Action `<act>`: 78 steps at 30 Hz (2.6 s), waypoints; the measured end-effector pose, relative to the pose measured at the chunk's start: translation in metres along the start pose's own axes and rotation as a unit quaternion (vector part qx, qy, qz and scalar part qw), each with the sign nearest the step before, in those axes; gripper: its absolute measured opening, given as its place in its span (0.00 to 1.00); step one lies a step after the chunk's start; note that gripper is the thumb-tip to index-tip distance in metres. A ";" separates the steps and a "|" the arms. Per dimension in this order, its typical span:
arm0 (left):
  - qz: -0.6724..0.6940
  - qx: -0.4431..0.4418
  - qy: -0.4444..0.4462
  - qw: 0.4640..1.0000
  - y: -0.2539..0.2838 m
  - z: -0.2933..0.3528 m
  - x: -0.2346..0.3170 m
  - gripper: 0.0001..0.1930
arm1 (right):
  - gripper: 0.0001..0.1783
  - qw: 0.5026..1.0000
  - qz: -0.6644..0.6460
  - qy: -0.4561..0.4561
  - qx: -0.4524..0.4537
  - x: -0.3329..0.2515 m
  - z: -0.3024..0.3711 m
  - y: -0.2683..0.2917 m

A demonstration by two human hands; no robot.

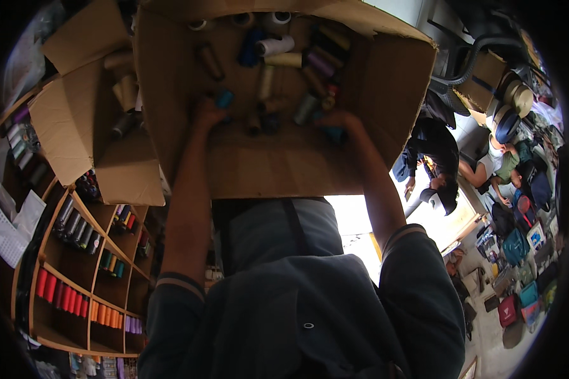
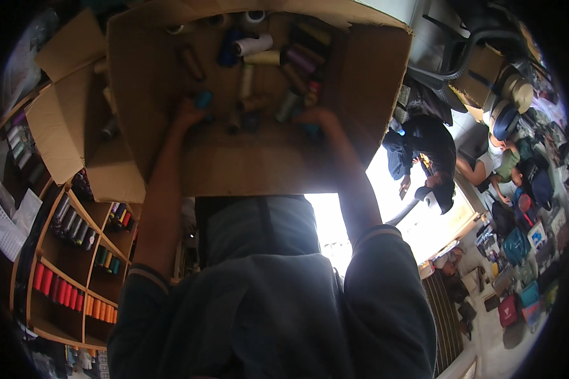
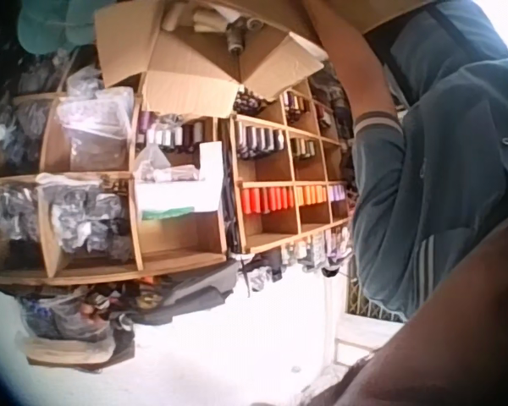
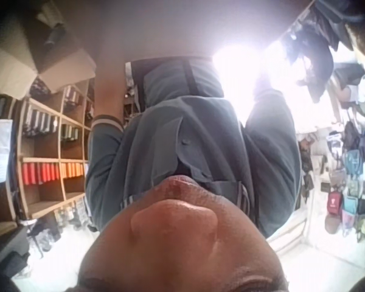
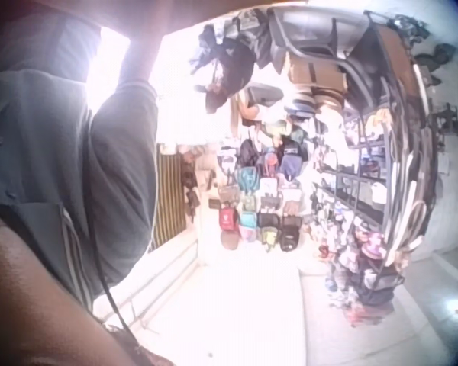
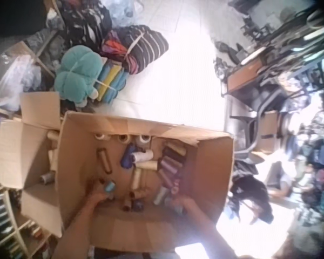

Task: The person takes various spools of thread from cardboard boxes on the floor and places them onto shelves, grouping them by color.

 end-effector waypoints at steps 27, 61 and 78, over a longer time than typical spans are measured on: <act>0.591 0.012 0.147 0.793 0.062 0.078 0.059 0.23 | 0.26 0.878 0.182 0.158 0.413 -0.103 -0.043 -0.030; 0.125 0.190 0.220 0.949 0.025 0.041 0.056 0.34 | 0.10 0.835 0.047 0.460 0.300 -0.290 0.099 -0.020; 0.465 -0.058 -0.129 0.874 0.243 0.216 -0.076 0.12 | 0.14 0.869 0.124 0.430 0.211 -0.499 0.081 -0.090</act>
Point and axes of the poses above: each hand's wrist, its own z-axis away from the middle knuckle, its own y-axis out of the back of the hand, x = y × z, the point moved 3 cm from there along -z, towards the middle knuckle, and after that the axes turned 10 degrees about -z, right-handed, at the moved point
